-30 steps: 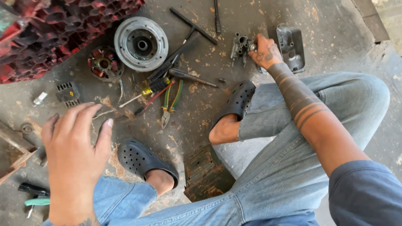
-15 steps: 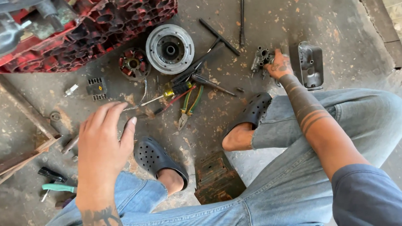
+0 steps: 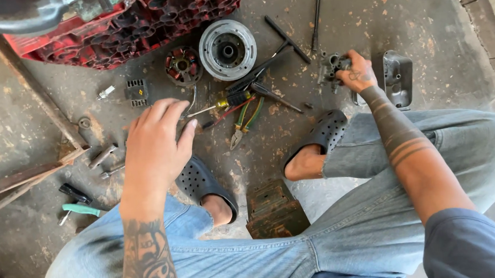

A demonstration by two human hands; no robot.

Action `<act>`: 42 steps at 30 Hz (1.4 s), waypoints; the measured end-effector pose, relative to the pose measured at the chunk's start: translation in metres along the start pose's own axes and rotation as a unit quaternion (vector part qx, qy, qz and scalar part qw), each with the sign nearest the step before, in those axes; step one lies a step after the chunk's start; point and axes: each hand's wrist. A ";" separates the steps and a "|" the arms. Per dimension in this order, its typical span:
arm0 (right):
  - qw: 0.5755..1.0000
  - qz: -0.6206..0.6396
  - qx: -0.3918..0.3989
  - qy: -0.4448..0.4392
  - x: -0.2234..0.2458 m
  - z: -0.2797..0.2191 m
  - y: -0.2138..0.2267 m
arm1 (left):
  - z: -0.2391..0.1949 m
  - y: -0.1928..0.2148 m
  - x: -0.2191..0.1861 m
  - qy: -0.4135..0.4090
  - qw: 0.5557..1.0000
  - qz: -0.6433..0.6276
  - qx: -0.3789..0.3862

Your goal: Disassembling a motorcycle carburetor using a screwdriver for maintenance or repair

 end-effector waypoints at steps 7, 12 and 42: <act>0.981 0.049 0.047 0.183 0.111 -0.075 0.051 | 0.000 0.001 -0.014 0.018 0.996 -0.085 0.022; 0.919 0.034 0.087 0.383 0.206 -0.178 0.103 | -0.004 -0.003 -0.043 0.089 0.919 -0.376 0.077; 0.786 0.547 0.280 0.065 0.237 -0.088 0.039 | -0.040 0.032 -0.005 0.309 0.205 -0.866 -0.335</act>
Point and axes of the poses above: each hand's wrist, its own z-axis towards the middle knuckle, its own y-axis out of the back of the hand, x = y × z, and after that the axes turned 1 degree about -y, right-handed
